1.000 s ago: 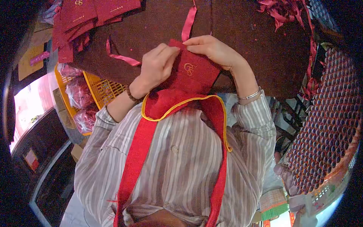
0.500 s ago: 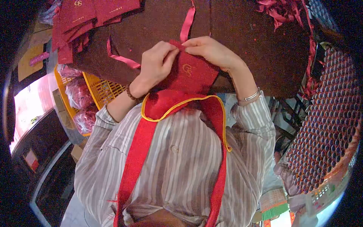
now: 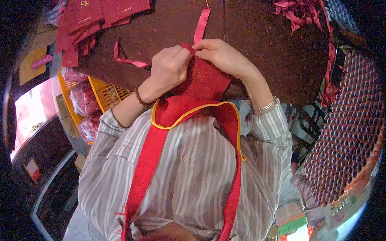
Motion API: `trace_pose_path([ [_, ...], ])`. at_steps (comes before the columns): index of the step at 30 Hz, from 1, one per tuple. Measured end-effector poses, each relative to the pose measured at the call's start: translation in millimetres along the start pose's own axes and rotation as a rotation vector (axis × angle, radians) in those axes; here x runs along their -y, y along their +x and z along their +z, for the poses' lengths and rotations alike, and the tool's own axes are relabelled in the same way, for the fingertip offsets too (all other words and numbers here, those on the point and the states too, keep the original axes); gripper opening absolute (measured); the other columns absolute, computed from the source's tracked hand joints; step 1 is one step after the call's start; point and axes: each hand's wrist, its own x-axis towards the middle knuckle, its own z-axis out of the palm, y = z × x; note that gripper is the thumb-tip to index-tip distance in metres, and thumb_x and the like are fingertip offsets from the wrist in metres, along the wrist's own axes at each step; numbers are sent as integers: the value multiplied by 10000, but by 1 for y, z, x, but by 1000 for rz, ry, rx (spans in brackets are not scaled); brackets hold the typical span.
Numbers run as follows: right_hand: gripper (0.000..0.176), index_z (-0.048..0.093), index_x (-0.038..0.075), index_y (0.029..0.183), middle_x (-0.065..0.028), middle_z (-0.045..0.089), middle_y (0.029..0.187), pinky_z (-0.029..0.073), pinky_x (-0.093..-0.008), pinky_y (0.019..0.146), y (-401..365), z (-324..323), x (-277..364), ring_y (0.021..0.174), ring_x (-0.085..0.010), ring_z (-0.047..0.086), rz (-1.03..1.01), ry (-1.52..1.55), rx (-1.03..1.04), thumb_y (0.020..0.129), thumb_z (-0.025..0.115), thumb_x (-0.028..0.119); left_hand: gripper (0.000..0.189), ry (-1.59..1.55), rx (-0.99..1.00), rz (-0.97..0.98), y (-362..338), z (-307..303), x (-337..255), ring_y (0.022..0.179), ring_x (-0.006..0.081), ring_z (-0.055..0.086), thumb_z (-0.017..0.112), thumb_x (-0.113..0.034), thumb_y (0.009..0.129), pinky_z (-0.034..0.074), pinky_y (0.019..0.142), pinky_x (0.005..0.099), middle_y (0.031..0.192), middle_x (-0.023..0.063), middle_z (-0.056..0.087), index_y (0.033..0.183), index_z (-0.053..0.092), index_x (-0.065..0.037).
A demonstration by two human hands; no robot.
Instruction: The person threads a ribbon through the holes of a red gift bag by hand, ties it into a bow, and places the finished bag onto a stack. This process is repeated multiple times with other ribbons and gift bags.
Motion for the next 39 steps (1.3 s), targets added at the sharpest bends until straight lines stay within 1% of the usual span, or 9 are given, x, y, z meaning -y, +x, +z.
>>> trace_pose_path([
  [13, 273, 549, -37, 1107, -27, 601, 973, 432, -221, 788, 2, 3, -3, 867, -85, 543, -28, -118, -56, 899, 481, 127, 110, -241, 29, -137, -2, 1, 10, 683, 306, 586, 636, -112, 770, 463, 584, 384, 741, 111, 576, 802, 565, -35],
  [19, 258, 557, -28, 1088, -103, 639, 973, 454, -281, 805, -8, 15, 9, 899, -159, 596, -220, -361, -141, 883, 509, 122, 181, -355, -32, -148, 26, -17, 35, 700, 300, 587, 569, -194, 823, 459, 636, 353, 760, 108, 582, 792, 630, -26],
  [21, 256, 565, 3, 1085, -173, 638, 963, 472, -318, 781, -14, 24, 20, 903, -253, 630, -274, -583, -206, 860, 536, 121, 216, -467, 125, -247, 36, -25, 46, 686, 227, 595, 539, -210, 836, 455, 650, 316, 765, 100, 612, 840, 651, -25],
  [23, 232, 562, 14, 1038, -193, 625, 933, 486, -351, 741, -14, 30, 21, 883, -330, 617, -333, -598, -217, 833, 570, 121, 222, -662, 701, -380, 49, -34, 52, 698, 135, 577, 545, -209, 828, 449, 676, 291, 768, 88, 642, 874, 661, -25],
  [24, 215, 551, 14, 1012, -179, 630, 913, 488, -360, 721, -16, 34, 23, 861, -337, 616, -345, -606, -252, 828, 580, 122, 232, -728, 808, -435, 55, -37, 54, 714, 81, 545, 553, -210, 817, 439, 681, 280, 766, 84, 655, 886, 665, -18],
  [27, 194, 519, 23, 963, -160, 630, 856, 488, -383, 663, -21, 41, 31, 789, -350, 615, -337, -653, -281, 817, 600, 122, 250, -814, 927, -215, 67, -40, 59, 702, 114, 558, 555, -230, 815, 427, 664, 291, 773, 99, 655, 898, 671, -25],
  [31, 178, 543, 32, 958, -169, 623, 829, 483, -385, 641, -22, 41, 32, 767, -346, 614, -385, -688, -258, 818, 602, 125, 267, -448, 1006, 154, 80, -40, 57, 668, 169, 512, 547, -217, 811, 395, 659, 328, 688, 90, 576, 802, 610, 42],
  [35, 180, 578, 37, 963, -176, 625, 828, 487, -361, 645, -25, 42, 33, 769, -335, 622, -377, -657, -247, 811, 614, 126, 246, -596, 1155, 210, 83, -28, 64, 681, 145, 460, 544, -198, 803, 371, 649, 315, 662, 28, 507, 768, 572, 44],
  [39, 210, 585, 25, 996, -160, 640, 822, 489, -319, 653, -26, 37, 34, 746, -264, 652, -296, -572, -240, 806, 618, 109, 192, -812, 1305, -67, 76, -14, 66, 718, 115, 417, 548, -164, 775, 347, 668, 283, 707, -36, 480, 816, 582, 21],
])
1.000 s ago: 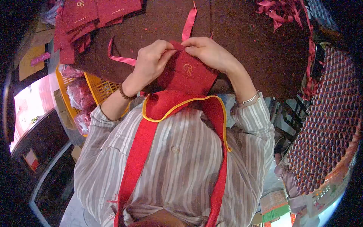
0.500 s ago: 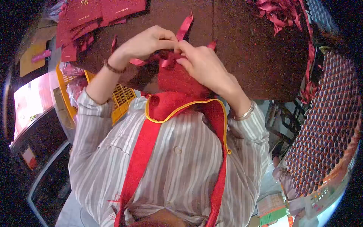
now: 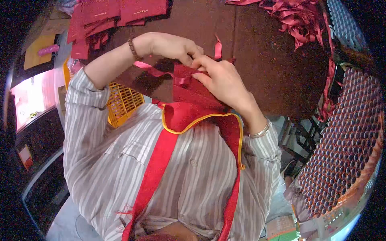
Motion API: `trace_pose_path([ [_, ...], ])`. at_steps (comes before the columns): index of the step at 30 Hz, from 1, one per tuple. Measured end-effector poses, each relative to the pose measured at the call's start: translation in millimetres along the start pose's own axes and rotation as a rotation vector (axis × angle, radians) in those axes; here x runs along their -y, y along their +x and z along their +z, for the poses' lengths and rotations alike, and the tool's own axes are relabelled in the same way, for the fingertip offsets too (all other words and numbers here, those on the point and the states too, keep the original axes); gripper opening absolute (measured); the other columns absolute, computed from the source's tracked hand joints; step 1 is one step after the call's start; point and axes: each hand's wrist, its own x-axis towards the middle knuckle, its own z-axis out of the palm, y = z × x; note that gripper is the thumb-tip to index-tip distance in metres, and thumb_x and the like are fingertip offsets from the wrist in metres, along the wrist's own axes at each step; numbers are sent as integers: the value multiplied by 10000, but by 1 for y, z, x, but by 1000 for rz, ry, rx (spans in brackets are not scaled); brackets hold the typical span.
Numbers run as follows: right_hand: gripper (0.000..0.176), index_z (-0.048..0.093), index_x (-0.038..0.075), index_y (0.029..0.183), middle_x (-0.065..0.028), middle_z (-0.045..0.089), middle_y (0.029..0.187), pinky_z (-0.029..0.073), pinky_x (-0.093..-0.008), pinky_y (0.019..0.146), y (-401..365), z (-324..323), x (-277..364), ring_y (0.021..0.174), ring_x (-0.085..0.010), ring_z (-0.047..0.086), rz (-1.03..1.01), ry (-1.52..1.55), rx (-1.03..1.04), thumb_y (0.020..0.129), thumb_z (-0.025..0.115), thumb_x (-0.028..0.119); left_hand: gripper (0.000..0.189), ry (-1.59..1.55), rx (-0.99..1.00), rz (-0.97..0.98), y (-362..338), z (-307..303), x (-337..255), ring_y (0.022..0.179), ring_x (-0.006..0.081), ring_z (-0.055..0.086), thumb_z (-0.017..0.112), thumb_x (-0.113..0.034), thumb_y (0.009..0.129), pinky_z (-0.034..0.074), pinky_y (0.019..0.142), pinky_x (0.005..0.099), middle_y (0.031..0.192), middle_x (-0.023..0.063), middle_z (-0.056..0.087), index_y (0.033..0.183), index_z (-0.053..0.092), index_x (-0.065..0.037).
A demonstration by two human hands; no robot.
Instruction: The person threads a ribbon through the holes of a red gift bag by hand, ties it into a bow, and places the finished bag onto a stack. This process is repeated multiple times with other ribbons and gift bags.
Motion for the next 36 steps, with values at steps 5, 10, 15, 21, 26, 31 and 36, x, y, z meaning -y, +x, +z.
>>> trace_pose_path([
  [5, 216, 587, -11, 1020, -88, 655, 822, 474, -243, 686, 3, -6, -4, 751, -102, 606, 102, 255, 97, 811, 593, 43, 258, -46, -59, -83, 2, 4, 1, 900, 174, 489, 562, -135, 753, 370, 820, 295, 943, 85, 556, 930, 593, 51],
  [10, 208, 586, -35, 1012, -62, 646, 871, 466, -233, 716, 8, -9, -7, 807, -92, 591, 144, 414, 219, 816, 590, 35, 192, -175, -216, -143, 7, 4, -3, 738, 121, 516, 540, -136, 803, 423, 711, 278, 786, 26, 612, 870, 627, 22],
  [15, 210, 584, -36, 1020, -56, 641, 875, 471, -242, 739, 7, -8, -6, 822, -104, 593, 110, 350, 232, 820, 586, 27, 169, -60, -461, -76, 5, -9, -23, 657, 70, 479, 539, -167, 845, 432, 618, 238, 732, -27, 562, 804, 592, -11],
  [21, 218, 582, -30, 1027, -76, 643, 936, 474, -259, 778, 8, -9, -7, 850, -114, 593, 95, 286, 176, 819, 581, 34, 219, 215, -705, -37, 7, -19, -9, 837, 151, 567, 544, -195, 861, 437, 766, 261, 839, 63, 616, 955, 606, -7],
  [26, 237, 582, -13, 1036, -104, 632, 945, 475, -309, 781, 8, 0, -27, 869, -202, 604, 41, 142, 55, 821, 590, 87, 253, 375, -1130, 122, -6, 18, -5, 894, 200, 581, 542, -208, 868, 445, 791, 304, 908, 98, 619, 1005, 579, 2],
  [31, 300, 596, 56, 1042, -98, 590, 957, 390, -387, 875, -6, 0, -30, 983, -290, 502, -95, -382, -82, 760, 636, 152, 158, 255, -874, 88, -19, 57, 7, 869, 257, 559, 563, -154, 840, 438, 784, 337, 868, 113, 590, 887, 577, -4],
  [36, 345, 585, 72, 1059, -105, 524, 1075, 373, -379, 883, -35, -12, -28, 1012, -283, 481, -69, -487, -175, 733, 662, 154, 103, 277, -898, 90, -21, 63, 11, 914, 261, 550, 550, -110, 843, 422, 820, 343, 890, 105, 592, 849, 588, -14],
])
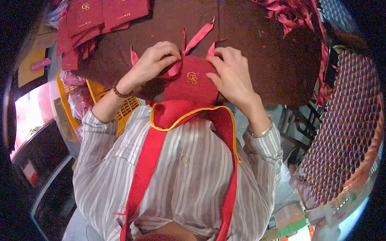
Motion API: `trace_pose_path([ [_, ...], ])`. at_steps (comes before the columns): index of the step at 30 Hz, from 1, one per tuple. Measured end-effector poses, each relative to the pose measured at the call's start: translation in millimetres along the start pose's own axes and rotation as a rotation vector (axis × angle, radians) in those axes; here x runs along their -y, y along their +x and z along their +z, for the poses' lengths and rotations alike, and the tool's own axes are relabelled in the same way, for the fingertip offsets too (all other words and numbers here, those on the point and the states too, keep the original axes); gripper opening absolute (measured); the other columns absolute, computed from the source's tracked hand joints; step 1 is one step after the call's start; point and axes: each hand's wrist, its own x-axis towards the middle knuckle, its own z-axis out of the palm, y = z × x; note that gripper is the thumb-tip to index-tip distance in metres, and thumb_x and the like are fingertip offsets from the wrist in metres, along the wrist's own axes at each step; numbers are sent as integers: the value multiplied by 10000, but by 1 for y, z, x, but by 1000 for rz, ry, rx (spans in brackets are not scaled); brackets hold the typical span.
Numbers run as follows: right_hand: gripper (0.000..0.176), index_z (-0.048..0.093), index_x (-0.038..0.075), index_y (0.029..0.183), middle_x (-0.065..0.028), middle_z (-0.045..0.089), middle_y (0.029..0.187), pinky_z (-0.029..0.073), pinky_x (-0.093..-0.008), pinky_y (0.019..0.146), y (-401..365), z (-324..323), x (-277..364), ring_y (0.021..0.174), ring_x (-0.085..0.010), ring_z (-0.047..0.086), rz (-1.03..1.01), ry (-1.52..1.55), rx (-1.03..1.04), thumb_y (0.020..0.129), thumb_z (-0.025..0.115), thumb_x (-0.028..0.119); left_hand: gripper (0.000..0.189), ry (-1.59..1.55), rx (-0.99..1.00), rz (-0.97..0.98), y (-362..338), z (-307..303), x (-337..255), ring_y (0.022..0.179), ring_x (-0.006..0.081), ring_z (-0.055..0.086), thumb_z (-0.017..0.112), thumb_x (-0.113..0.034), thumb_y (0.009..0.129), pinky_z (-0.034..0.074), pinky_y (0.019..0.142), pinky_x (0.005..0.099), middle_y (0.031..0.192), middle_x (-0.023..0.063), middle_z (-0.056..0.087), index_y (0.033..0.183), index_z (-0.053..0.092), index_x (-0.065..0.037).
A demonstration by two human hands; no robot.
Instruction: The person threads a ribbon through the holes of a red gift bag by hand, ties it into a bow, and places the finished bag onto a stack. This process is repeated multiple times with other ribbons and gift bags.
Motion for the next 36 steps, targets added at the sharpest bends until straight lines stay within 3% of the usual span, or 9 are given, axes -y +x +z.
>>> trace_pose_path([
  [6, 367, 557, 39, 1065, -113, 488, 1093, 408, -333, 819, -17, 0, -5, 965, -269, 501, 202, 285, 25, 732, 670, 143, 125, 47, 32, -60, -1, 5, 3, 951, 267, 548, 545, -115, 848, 418, 848, 344, 962, 105, 588, 887, 606, -12],
  [11, 355, 542, 19, 1056, -108, 505, 1024, 438, -300, 732, -13, 8, -7, 866, -223, 532, 341, 413, 50, 742, 669, 125, 364, 254, -245, 62, -23, 10, -7, 1012, 308, 537, 597, -132, 817, 423, 882, 363, 1083, 154, 542, 1164, 525, -48],
  [16, 354, 559, 26, 1080, -96, 527, 994, 448, -292, 684, -17, 17, -7, 795, -199, 539, 374, 463, -23, 760, 671, 125, 603, 355, 63, -111, -62, -8, -21, 841, 356, 571, 621, -130, 788, 468, 699, 408, 1014, 156, 568, 1323, 342, -125],
  [18, 353, 572, 37, 1086, -100, 534, 998, 456, -294, 690, -19, 19, -2, 804, -210, 553, 407, 455, -36, 766, 672, 146, 606, -31, 314, -387, -70, -30, -36, 722, 331, 605, 609, -96, 786, 479, 622, 379, 887, 171, 603, 1332, 348, -130],
  [22, 338, 605, 76, 1091, -107, 549, 1015, 481, -319, 709, -25, 34, -2, 844, -255, 592, 331, 221, -172, 784, 665, 203, 495, -938, 308, -355, -103, -74, -28, 672, 233, 622, 587, -65, 760, 498, 598, 322, 898, 215, 640, 1236, 473, 3],
  [25, 329, 610, 109, 1093, -99, 554, 1021, 491, -346, 724, -26, 37, 6, 870, -279, 603, 418, 210, -180, 793, 654, 236, 483, -1335, 73, 108, -95, -80, -29, 797, 286, 623, 555, -17, 752, 512, 702, 324, 1110, 286, 556, 1219, 463, 65],
  [28, 317, 613, 126, 1091, -84, 554, 1034, 499, -361, 717, -25, 41, 11, 868, -279, 608, 388, 160, -222, 797, 647, 240, 491, -1366, -243, 237, -79, -68, -43, 859, 282, 614, 531, 7, 762, 508, 745, 330, 1172, 285, 522, 1240, 435, 65],
  [34, 290, 605, 116, 1053, -79, 547, 1061, 499, -357, 725, -25, 41, 17, 892, -273, 600, 431, 185, -236, 793, 650, 234, 301, -1213, -135, 37, -42, -78, -38, 882, 191, 577, 480, -122, 913, 463, 778, 286, 1130, 166, 534, 1167, 536, 29],
  [36, 274, 603, 95, 1022, -80, 547, 1056, 497, -347, 722, -25, 41, 17, 880, -263, 599, 430, 218, -264, 789, 654, 229, 227, -6, -446, -46, -26, -63, -52, 842, 188, 582, 487, -143, 911, 450, 780, 289, 1027, 114, 584, 1006, 635, 1],
])
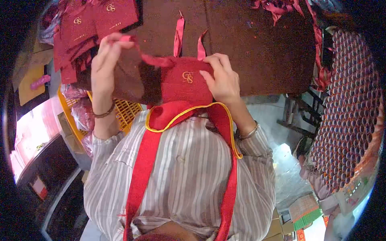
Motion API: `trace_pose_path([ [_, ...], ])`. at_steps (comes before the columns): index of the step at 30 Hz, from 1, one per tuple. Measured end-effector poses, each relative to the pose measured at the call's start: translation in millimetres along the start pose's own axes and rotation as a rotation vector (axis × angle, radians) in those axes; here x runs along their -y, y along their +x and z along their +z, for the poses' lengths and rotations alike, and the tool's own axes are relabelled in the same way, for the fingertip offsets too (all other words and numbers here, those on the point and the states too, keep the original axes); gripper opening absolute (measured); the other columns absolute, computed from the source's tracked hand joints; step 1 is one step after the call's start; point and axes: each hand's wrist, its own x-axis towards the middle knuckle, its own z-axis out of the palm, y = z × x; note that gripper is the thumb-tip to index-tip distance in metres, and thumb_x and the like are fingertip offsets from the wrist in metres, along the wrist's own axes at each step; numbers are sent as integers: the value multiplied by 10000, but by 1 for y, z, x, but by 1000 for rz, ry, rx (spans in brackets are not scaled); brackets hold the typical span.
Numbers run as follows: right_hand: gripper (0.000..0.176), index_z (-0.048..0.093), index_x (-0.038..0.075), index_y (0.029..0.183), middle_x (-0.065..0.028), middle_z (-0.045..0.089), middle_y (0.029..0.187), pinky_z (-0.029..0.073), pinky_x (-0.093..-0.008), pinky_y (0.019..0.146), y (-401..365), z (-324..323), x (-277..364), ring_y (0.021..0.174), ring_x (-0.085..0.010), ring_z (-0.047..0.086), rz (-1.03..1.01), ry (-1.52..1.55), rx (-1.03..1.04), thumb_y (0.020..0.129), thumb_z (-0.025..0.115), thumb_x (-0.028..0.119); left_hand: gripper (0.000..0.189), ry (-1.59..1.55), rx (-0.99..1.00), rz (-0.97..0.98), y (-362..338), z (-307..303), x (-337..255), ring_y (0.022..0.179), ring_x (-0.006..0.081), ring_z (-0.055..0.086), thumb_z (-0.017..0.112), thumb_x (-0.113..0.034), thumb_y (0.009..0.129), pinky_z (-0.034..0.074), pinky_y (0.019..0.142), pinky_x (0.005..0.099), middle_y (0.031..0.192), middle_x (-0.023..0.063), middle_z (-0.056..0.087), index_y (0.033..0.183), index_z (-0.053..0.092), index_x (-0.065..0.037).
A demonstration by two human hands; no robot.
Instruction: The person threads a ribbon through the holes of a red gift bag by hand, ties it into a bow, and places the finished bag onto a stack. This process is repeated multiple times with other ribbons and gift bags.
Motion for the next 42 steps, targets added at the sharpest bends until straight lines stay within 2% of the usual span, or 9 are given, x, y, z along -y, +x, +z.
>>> trace_pose_path([
  [2, 266, 586, 36, 955, -107, 541, 998, 488, -315, 680, 6, -3, -4, 799, -246, 585, -56, 98, 25, 772, 670, 210, 216, 95, -6, 60, 1, 13, 4, 828, 174, 580, 493, -150, 907, 443, 781, 287, 879, 79, 614, 924, 659, -13],
  [6, 245, 578, -6, 919, -95, 529, 919, 469, -272, 603, 26, -18, -15, 707, -186, 558, -134, 142, 164, 801, 651, 197, 225, -300, 442, -298, -4, 49, -13, 701, 126, 579, 494, -151, 904, 464, 667, 264, 753, 66, 600, 1047, 597, -11],
  [8, 223, 585, -20, 888, -59, 511, 865, 453, -239, 559, 34, -24, -16, 675, -126, 541, 114, 337, 412, 847, 612, 198, 229, -291, 502, -287, -10, 67, -19, 633, 134, 575, 498, -169, 907, 467, 595, 286, 697, 81, 580, 1063, 548, -10],
  [10, 227, 592, -23, 868, -27, 494, 861, 443, -221, 536, 39, -29, -16, 666, -87, 523, 145, 359, 464, 888, 563, 201, 189, -258, 559, -381, -18, 79, -18, 638, 194, 591, 509, -167, 901, 466, 592, 316, 710, 113, 583, 999, 538, -8],
  [11, 229, 595, -23, 870, -30, 491, 867, 446, -222, 536, 41, -31, -13, 660, -90, 521, 213, 440, 499, 891, 555, 201, 159, -145, 504, -234, -25, 87, -12, 663, 278, 597, 527, -164, 887, 464, 595, 359, 744, 155, 587, 908, 534, -7],
  [14, 232, 597, -23, 896, -24, 486, 896, 454, -222, 540, 46, -34, -12, 663, -91, 517, 272, 523, 569, 900, 536, 201, 149, 43, 320, 20, -36, 105, -2, 687, 324, 584, 546, -162, 868, 459, 603, 397, 760, 168, 577, 876, 547, -13],
  [21, 223, 599, -13, 1015, -7, 483, 925, 431, -204, 518, 55, -42, -9, 694, -79, 513, 111, 440, 731, 876, 552, 154, 156, 380, 158, 158, -35, 117, -3, 604, 276, 580, 579, -175, 831, 460, 508, 367, 689, 109, 534, 751, 538, -47],
  [35, 233, 608, -20, 1028, -20, 511, 894, 408, -204, 496, 57, -24, -12, 547, -72, 494, 251, 753, 735, 839, 586, 114, 163, 204, 132, -7, -22, 110, -3, 635, 323, 598, 561, -149, 850, 452, 533, 417, 647, 140, 566, 900, 480, -16],
  [42, 274, 599, -38, 1030, -52, 555, 899, 426, -231, 496, 55, -20, -17, 556, -107, 538, 332, 798, 715, 835, 603, 154, 77, 13, 128, 68, -33, 106, 9, 778, 330, 592, 546, -53, 830, 469, 627, 392, 831, 173, 580, 880, 560, 3],
])
